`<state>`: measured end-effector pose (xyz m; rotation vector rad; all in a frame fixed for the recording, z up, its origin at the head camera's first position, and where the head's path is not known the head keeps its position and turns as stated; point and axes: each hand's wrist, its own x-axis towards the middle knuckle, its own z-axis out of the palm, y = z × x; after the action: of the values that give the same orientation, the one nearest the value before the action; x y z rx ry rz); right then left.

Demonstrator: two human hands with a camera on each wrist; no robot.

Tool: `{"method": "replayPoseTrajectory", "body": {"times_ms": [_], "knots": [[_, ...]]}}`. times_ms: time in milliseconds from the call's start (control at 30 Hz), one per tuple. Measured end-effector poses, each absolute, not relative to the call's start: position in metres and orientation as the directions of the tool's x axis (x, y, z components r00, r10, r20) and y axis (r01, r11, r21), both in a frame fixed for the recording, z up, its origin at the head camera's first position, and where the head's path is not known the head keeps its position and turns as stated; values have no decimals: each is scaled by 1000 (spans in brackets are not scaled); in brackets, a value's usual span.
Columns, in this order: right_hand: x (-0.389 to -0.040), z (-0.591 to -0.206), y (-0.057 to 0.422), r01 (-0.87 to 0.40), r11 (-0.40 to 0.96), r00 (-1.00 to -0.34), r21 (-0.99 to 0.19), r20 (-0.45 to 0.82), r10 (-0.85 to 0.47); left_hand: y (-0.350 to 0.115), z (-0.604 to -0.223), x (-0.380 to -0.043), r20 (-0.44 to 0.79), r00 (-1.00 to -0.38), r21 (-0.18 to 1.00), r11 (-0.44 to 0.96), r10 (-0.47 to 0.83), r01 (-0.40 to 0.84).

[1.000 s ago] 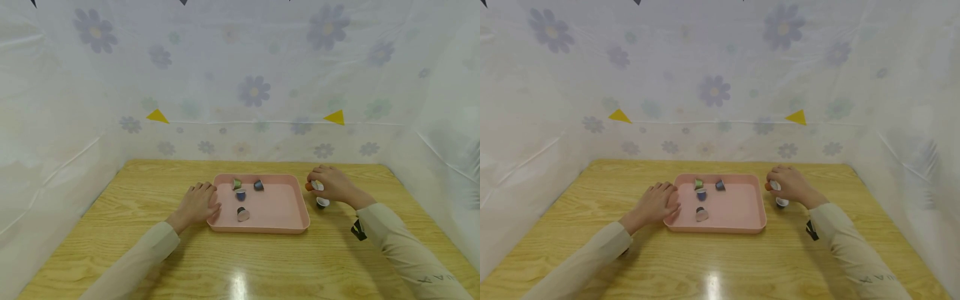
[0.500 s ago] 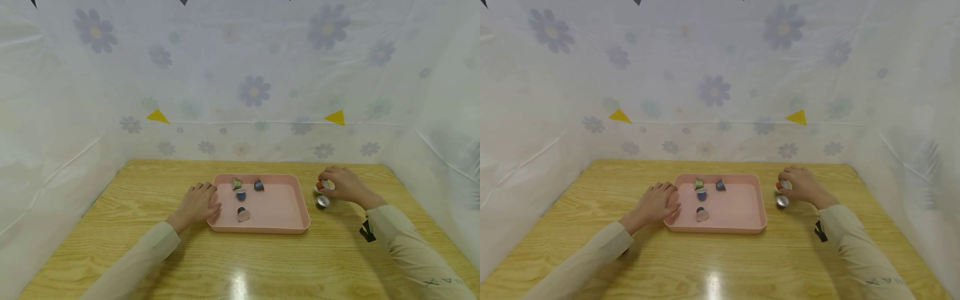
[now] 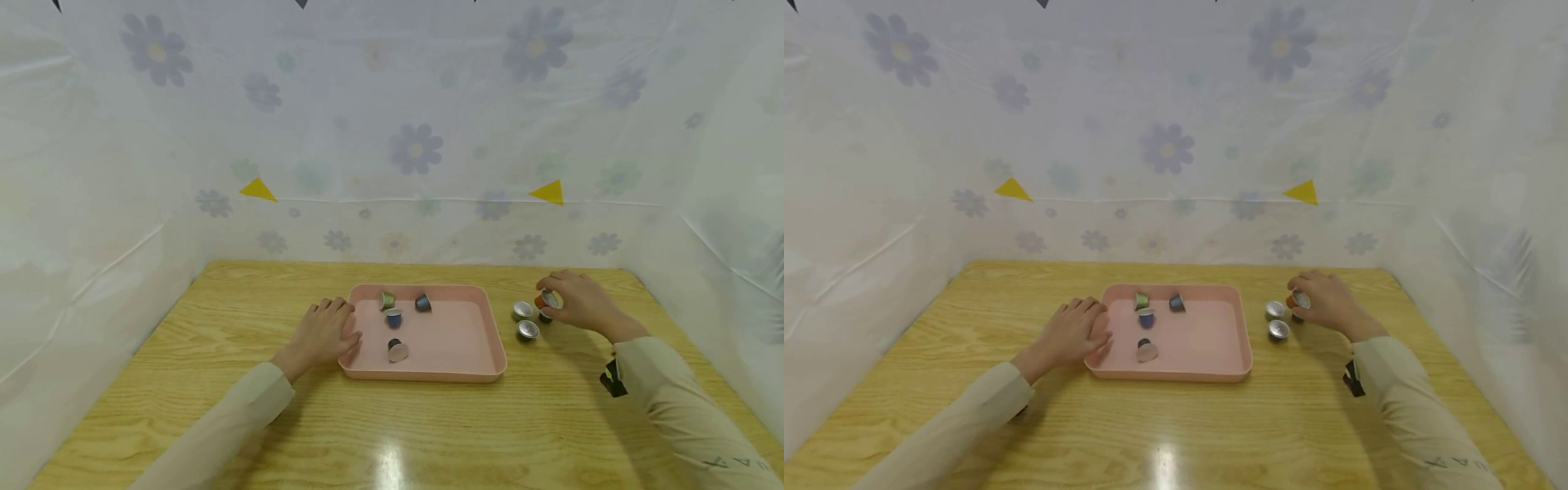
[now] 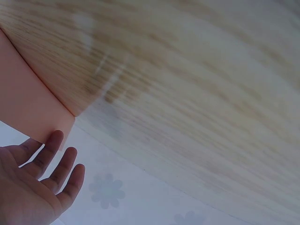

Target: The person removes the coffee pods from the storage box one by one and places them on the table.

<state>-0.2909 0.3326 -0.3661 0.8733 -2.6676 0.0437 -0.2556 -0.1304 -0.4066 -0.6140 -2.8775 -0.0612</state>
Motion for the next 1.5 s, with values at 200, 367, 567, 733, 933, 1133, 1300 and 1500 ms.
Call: {"method": "replayPoseTrajectory", "body": {"times_ms": [200,367,567,733,933,1133,1300,1500], "knots": [[-289,-366,344,-551,831,-777,75,318,-543,-130,-405,-255,193,-899,9,915,394,403],[-288,-365,354,-536,840,-786,78,316,-531,-130,-405,-255,193,-899,14,915,393,403],[-285,-366,363,-523,848,-796,87,305,-522,-130,-406,-255,196,-898,19,914,394,405],[-283,-367,367,-497,863,-824,87,263,-501,-130,-405,-255,192,-900,22,915,392,404],[-282,-374,373,-464,883,-857,65,221,-466,-130,-404,-254,191,-900,24,915,391,402],[-281,-379,375,-452,890,-872,51,184,-454,-130,-405,-255,201,-897,21,914,394,406],[-281,-384,377,-454,889,-873,57,174,-456,-130,-406,-255,206,-895,20,913,395,408],[-281,-389,377,-461,885,-867,61,185,-464,-130,-406,-255,203,-894,6,913,398,408]]}}
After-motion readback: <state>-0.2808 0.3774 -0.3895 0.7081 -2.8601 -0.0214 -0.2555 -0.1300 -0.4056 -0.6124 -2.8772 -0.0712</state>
